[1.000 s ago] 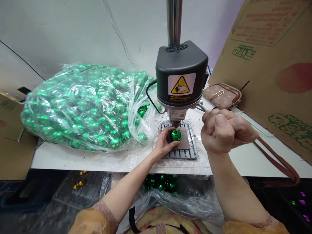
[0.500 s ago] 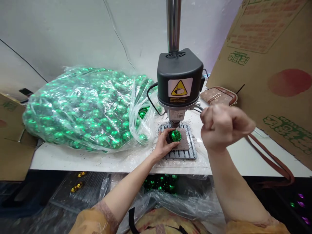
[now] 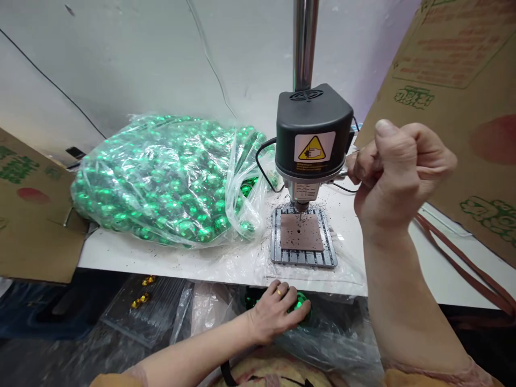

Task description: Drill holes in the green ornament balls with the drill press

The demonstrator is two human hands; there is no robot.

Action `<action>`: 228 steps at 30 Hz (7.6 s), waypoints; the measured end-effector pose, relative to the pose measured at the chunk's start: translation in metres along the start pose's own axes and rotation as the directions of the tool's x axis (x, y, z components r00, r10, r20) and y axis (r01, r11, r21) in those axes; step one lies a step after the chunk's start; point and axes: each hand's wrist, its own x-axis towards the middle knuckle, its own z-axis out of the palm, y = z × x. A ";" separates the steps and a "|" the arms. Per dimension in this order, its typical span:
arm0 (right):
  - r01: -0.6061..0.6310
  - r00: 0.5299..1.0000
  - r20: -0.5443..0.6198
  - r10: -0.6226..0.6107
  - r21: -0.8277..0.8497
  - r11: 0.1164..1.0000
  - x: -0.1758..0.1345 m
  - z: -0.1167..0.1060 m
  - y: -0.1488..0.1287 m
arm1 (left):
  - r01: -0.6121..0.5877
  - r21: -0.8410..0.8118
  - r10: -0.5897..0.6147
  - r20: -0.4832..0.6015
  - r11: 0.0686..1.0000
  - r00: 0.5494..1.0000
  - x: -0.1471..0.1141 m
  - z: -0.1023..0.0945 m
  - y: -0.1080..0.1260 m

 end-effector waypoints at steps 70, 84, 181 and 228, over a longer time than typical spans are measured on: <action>0.115 0.993 0.034 -0.114 -0.013 0.993 -0.008 -0.002 0.006 | 0.541 -0.839 -0.699 0.420 -0.057 0.578 0.106 0.020 -0.123; 0.189 0.980 0.099 -0.173 -0.195 0.962 -0.007 -0.006 0.010 | 0.638 -0.676 -0.732 0.211 0.369 0.648 0.106 0.024 -0.110; 0.016 1.000 -0.010 -0.016 -0.054 0.998 0.000 0.005 -0.001 | 0.865 -0.193 -0.856 0.154 0.463 0.493 0.110 -0.022 -0.280; 0.056 0.998 0.004 -0.056 0.025 0.998 0.004 0.005 0.007 | 0.641 -0.662 -0.693 0.250 0.387 0.676 0.113 0.014 -0.124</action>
